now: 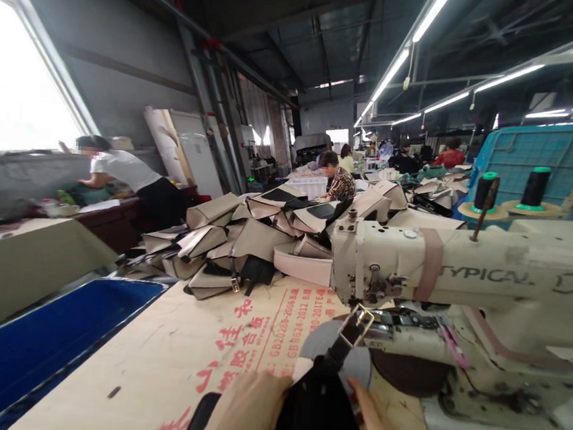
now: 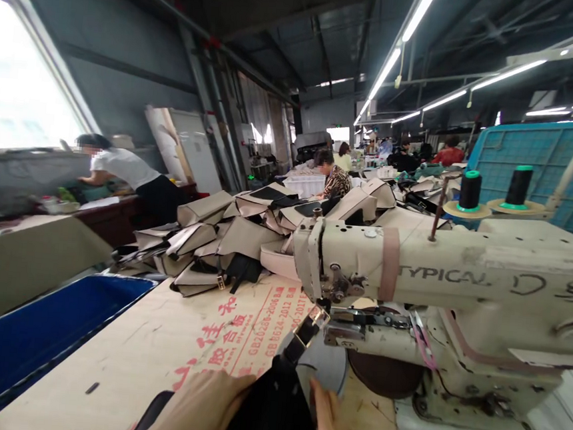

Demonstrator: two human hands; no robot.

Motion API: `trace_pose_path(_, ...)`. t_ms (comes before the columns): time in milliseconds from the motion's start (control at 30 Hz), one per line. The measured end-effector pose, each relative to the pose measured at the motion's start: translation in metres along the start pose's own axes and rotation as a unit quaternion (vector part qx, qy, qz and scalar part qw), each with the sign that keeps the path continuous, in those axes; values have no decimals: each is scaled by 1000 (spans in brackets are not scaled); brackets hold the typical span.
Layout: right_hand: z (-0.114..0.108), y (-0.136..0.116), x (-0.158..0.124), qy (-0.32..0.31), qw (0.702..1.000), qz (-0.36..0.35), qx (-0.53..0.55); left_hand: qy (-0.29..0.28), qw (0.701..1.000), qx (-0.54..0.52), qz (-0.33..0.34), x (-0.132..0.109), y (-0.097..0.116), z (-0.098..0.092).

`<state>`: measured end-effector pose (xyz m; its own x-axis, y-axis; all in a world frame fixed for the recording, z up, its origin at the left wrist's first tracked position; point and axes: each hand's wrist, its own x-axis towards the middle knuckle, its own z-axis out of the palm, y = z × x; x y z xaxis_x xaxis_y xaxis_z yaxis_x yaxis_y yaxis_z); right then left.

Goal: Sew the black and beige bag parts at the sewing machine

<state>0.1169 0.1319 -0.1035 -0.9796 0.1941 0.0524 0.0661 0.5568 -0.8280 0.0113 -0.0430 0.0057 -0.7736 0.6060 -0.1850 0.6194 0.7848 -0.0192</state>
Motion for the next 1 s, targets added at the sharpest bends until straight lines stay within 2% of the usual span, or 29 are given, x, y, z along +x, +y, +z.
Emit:
trace_pose_path(100,0,-1,33,39,995,-9,-89,-15,999,-24,32,18,12,6)
trace_pose_path(233,1,-6,49,49,991,-57,-115,62,989,-119,67,35,20,9)
trace_pose_path(333,-2,-7,46,44,987,-71,-139,73,943,-279,163,43,19,4)
trace_pose_path(400,-6,-7,45,44,987,-78,-134,48,906,-356,223,43,19,-1)
trace_pose_path(467,-10,-8,45,52,988,-87,-114,17,885,-391,254,40,20,-6)
trace_pose_path(533,-15,-12,46,43,989,-101,-98,3,875,-421,239,37,22,-8)
trace_pose_path(667,-22,-17,50,0,989,-109,-101,34,857,-493,148,35,24,-11)
trace_pose_path(733,-22,-12,50,-13,989,-112,-91,3,860,-480,172,33,22,-16)
trace_pose_path(867,-20,3,46,-18,995,-88,-54,-95,888,-378,245,20,18,-22)
trace_pose_path(933,-20,4,44,-17,997,-58,-46,-66,900,-368,225,14,15,-17)
trace_pose_path(1000,-23,1,44,-17,998,-22,-58,27,912,-381,153,13,15,-8)
